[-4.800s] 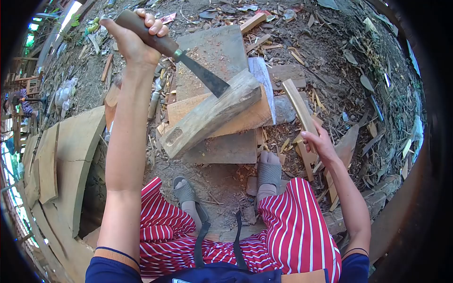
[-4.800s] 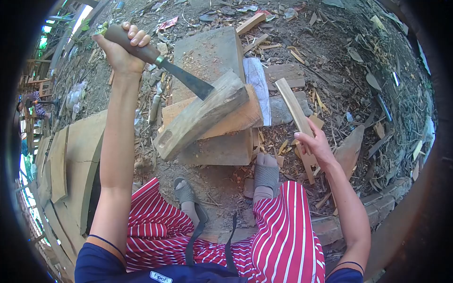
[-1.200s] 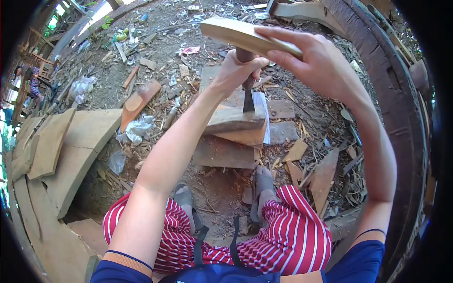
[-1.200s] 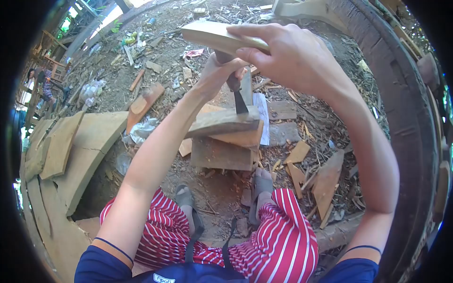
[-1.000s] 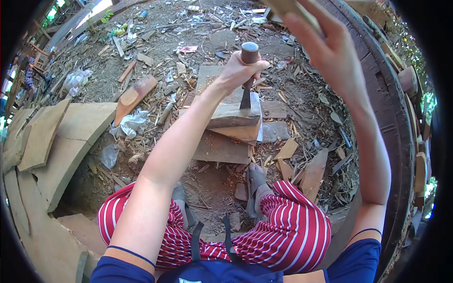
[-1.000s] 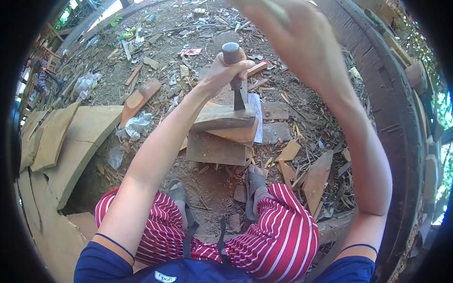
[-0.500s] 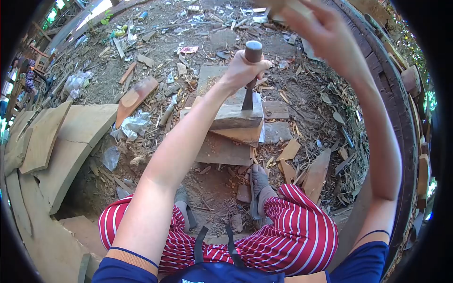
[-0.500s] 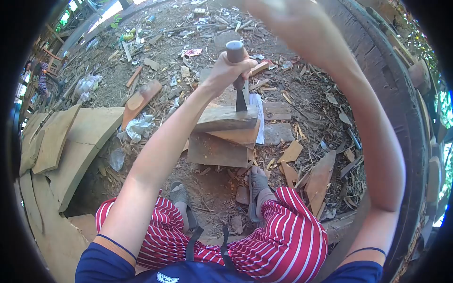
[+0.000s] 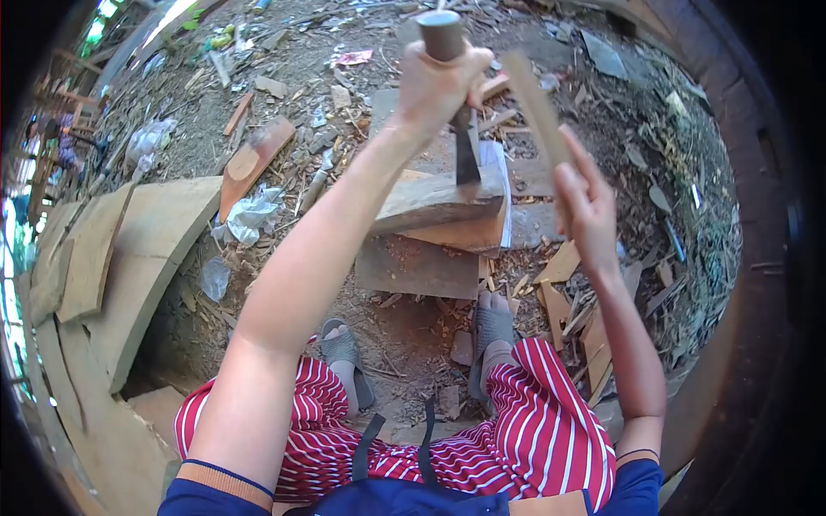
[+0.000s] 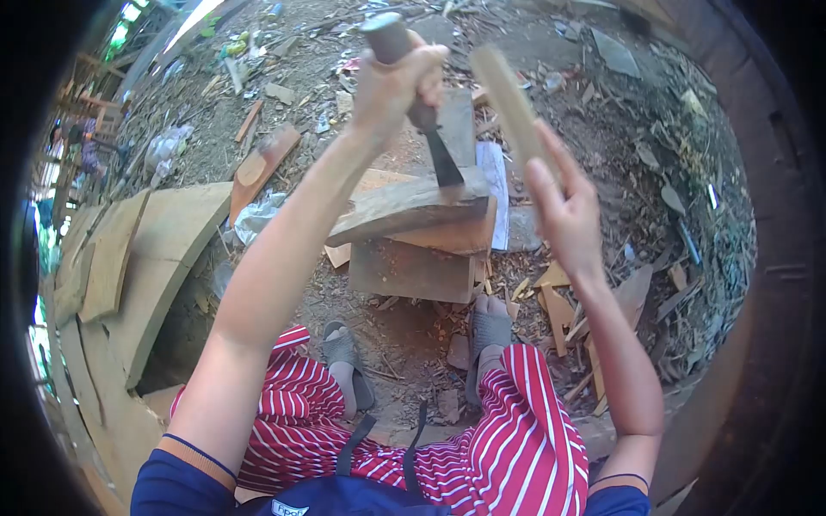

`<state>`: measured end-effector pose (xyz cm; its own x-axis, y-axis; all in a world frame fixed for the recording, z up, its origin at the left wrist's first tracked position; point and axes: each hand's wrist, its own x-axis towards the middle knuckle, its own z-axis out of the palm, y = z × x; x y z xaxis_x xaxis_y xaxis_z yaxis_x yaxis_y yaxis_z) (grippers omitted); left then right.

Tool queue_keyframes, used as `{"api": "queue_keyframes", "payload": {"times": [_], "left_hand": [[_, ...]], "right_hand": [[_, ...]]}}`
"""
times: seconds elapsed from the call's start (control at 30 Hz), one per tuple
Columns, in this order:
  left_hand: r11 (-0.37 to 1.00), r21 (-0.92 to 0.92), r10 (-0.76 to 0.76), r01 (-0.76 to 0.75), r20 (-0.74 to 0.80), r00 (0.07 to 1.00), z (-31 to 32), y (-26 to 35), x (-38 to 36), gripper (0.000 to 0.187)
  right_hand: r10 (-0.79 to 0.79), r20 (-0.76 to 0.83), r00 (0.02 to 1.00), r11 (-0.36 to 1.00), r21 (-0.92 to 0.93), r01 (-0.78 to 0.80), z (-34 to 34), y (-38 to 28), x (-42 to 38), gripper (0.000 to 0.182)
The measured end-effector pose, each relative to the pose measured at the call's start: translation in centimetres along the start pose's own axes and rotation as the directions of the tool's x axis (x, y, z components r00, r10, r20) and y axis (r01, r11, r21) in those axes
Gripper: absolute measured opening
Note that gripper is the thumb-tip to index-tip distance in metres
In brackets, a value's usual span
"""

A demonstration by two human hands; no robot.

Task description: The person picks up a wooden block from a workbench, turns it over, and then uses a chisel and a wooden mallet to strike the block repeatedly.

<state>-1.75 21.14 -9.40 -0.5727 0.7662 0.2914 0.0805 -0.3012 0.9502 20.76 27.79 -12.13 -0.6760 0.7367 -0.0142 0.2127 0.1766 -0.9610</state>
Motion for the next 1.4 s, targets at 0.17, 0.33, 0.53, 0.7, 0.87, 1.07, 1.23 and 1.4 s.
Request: {"api": "queue_keyframes", "payload": {"times": [0.17,0.33,0.53,0.7,0.87,1.07,1.23,1.4], "left_hand": [[0.975,-0.217,-0.052,0.045,-0.028,0.998,-0.1,-0.1,0.4,0.016],[0.955,-0.277,-0.129,0.104,-0.076,0.989,-3.3,-1.3,1.8,0.020],[0.815,-0.561,-0.291,0.144,-0.183,0.939,-10.4,-3.6,1.8,0.026],[0.919,-0.380,-0.143,0.107,-0.070,0.987,-9.6,-0.4,1.1,0.027],[0.924,-0.368,-0.142,0.104,-0.077,0.987,-6.1,-0.1,1.5,0.026],[0.961,-0.252,-0.122,0.112,-0.025,0.992,-3.6,0.6,1.3,0.028],[0.950,-0.276,-0.142,0.143,0.024,0.990,-3.3,-0.1,1.5,0.028],[0.947,-0.281,-0.161,0.157,0.009,0.987,-3.3,-0.1,1.6,0.027]], "right_hand": [[0.095,0.174,0.980,0.995,-0.019,-0.093,1.5,5.7,-3.3,0.051],[0.141,0.182,0.973,0.988,0.036,-0.150,2.1,7.4,-3.8,0.050],[0.042,0.175,0.984,0.997,-0.068,-0.031,1.9,8.4,-3.7,0.051],[0.132,0.206,0.970,0.991,-0.067,-0.120,1.8,7.4,-3.7,0.051],[0.105,0.221,0.970,0.994,-0.014,-0.105,1.6,8.0,-3.5,0.052],[0.127,0.240,0.963,0.992,-0.023,-0.125,1.3,7.9,-3.4,0.052],[0.112,0.243,0.964,0.993,-0.052,-0.102,1.0,7.8,-3.3,0.052],[0.224,0.290,0.931,0.972,-0.003,-0.233,0.8,7.1,-3.3,0.052]]}}
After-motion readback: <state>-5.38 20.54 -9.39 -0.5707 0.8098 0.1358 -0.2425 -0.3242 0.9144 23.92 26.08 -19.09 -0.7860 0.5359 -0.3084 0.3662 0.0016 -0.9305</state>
